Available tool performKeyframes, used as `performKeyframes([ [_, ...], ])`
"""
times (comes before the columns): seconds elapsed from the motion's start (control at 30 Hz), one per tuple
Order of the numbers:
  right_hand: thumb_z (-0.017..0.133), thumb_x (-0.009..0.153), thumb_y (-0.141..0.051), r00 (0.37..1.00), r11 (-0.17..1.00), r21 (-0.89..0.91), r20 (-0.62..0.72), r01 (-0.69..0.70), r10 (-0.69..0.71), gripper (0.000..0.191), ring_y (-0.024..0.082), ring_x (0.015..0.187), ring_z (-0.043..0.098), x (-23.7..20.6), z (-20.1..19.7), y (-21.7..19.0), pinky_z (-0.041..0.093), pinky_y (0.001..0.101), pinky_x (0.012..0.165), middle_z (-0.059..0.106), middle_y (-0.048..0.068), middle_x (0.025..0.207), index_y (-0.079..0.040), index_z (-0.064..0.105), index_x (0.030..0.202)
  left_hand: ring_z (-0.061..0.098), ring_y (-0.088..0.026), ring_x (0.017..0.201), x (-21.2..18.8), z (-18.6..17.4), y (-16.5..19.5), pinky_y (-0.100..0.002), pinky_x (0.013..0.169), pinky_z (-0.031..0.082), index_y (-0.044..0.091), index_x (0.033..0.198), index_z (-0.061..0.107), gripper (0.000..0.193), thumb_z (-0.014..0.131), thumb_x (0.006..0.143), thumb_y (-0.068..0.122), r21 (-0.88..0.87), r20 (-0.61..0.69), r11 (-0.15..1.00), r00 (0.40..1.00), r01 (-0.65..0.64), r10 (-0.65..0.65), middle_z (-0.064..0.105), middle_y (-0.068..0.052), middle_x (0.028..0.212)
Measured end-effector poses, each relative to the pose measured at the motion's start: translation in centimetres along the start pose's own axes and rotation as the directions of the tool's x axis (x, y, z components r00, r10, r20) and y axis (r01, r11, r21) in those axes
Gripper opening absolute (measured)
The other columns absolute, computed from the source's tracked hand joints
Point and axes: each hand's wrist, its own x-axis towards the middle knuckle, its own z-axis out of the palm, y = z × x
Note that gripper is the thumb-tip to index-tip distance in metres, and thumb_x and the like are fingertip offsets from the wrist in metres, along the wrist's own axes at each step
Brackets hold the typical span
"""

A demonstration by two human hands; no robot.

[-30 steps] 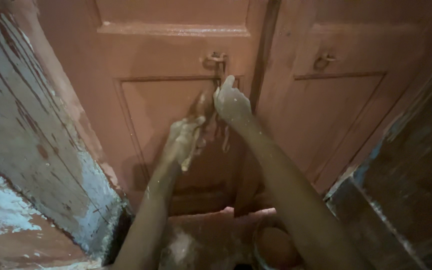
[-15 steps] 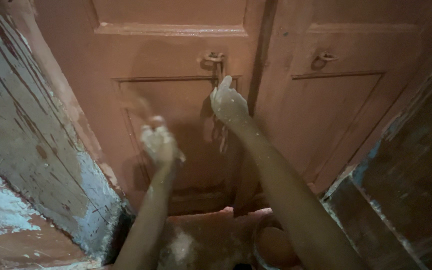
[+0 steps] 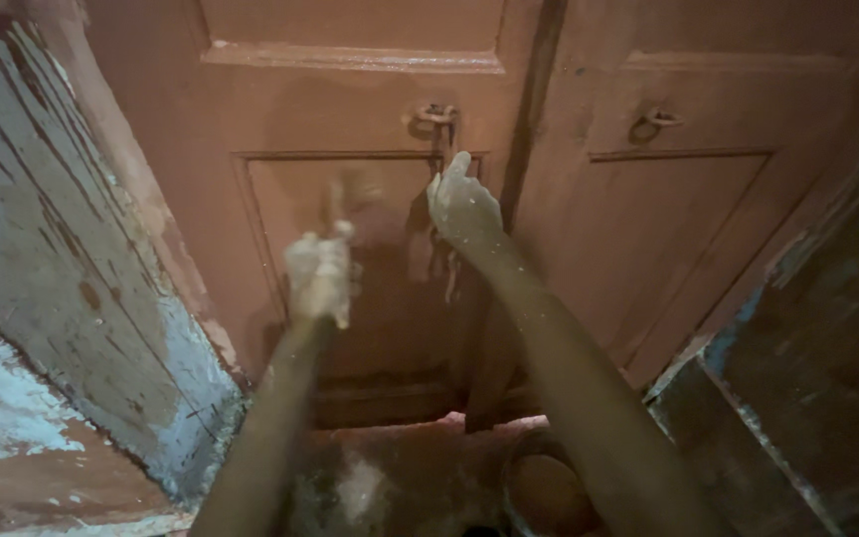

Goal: The person paints a wooden double door with a paintbrush, applying reddish-brown paint to the door panels. They hold the door edge with one hand while brushing paint across the panel surfaces, working over different sections of the door.

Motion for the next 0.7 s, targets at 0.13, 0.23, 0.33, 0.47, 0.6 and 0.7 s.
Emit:
performKeyframes([
  [0.13, 0.057, 0.105, -0.037, 0.995, 0.999, 0.014, 0.085, -0.047, 0.046, 0.055, 0.03, 0.058, 0.071, 0.1, -0.1, -0.2, 0.057, 0.043, 0.049, 0.068, 0.013, 0.063, 0.012, 0.05, 0.129, 0.055, -0.015, 0.051, 0.4, -0.8, -1.5, -0.032, 0.041, 0.043, 0.005, 0.101, 0.063, 0.025, 0.06, 0.1, 0.03, -0.045, -0.478, 0.983, 0.868, -0.18, 0.137, 0.058, -0.005, 0.069],
  [0.23, 0.056, 0.103, -0.036, 0.983, 0.989, 0.075, 0.144, -0.127, 0.115, 0.059, 0.035, 0.061, 0.072, 0.3, -0.2, -0.4, 0.058, 0.0466, 0.053, 0.07, 0.018, 0.067, 0.013, 0.046, 0.133, 0.054, -0.015, 0.053, -0.6, 0.3, -2.9, -0.032, 0.042, 0.042, 0.006, 0.103, 0.063, 0.025, 0.061, 0.1, 0.031, 0.067, -0.542, 0.973, 0.811, -0.221, 0.221, 0.057, -0.005, 0.071],
  [0.33, 0.054, 0.102, -0.035, 0.97, 0.977, 0.128, 0.2, -0.168, 0.141, 0.063, 0.039, 0.064, 0.072, 0.5, -0.5, -0.5, 0.059, 0.0501, 0.057, 0.071, 0.022, 0.071, 0.016, 0.042, 0.136, 0.053, -0.016, 0.054, -1.7, 2.4, -3.1, -0.032, 0.044, 0.042, 0.007, 0.105, 0.063, 0.026, 0.061, 0.099, 0.032, 0.244, -0.378, 0.948, 0.88, -0.205, 0.287, 0.055, -0.005, 0.073],
  [0.47, 0.052, 0.101, -0.036, 0.96, 0.972, 0.142, 0.234, -0.187, 0.151, 0.061, 0.04, 0.067, 0.073, 0.4, -0.7, -0.2, 0.059, 0.0506, 0.058, 0.071, 0.023, 0.072, 0.015, 0.043, 0.134, 0.051, -0.016, 0.057, -3.7, 4.9, -2.0, -0.033, 0.046, 0.041, 0.008, 0.108, 0.063, 0.027, 0.062, 0.099, 0.033, 0.213, -0.005, 0.974, 0.997, -0.072, 0.075, 0.053, -0.006, 0.075],
  [0.6, 0.052, 0.104, -0.035, 0.985, 0.985, 0.133, 0.152, -0.108, 0.087, 0.059, 0.04, 0.064, 0.071, 0.1, -0.6, 0.1, 0.058, 0.0508, 0.057, 0.07, 0.021, 0.07, 0.015, 0.044, 0.134, 0.05, -0.017, 0.059, -3.7, 5.2, -1.3, -0.033, 0.048, 0.04, 0.009, 0.11, 0.063, 0.029, 0.063, 0.098, 0.035, 0.073, 0.24, 0.972, 0.942, 0.222, -0.234, 0.051, -0.006, 0.077],
  [0.7, 0.053, 0.104, -0.035, 0.99, 0.997, 0.047, 0.13, -0.058, 0.052, 0.059, 0.037, 0.06, 0.071, 0.1, -0.3, 0.0, 0.057, 0.0482, 0.052, 0.069, 0.019, 0.066, 0.016, 0.046, 0.132, 0.051, -0.015, 0.059, -2.2, 3.6, -2.3, -0.031, 0.049, 0.041, 0.018, 0.113, 0.06, 0.021, 0.061, 0.097, 0.031, -0.077, 0.222, 0.957, 0.941, 0.28, -0.257, 0.052, -0.004, 0.078],
])
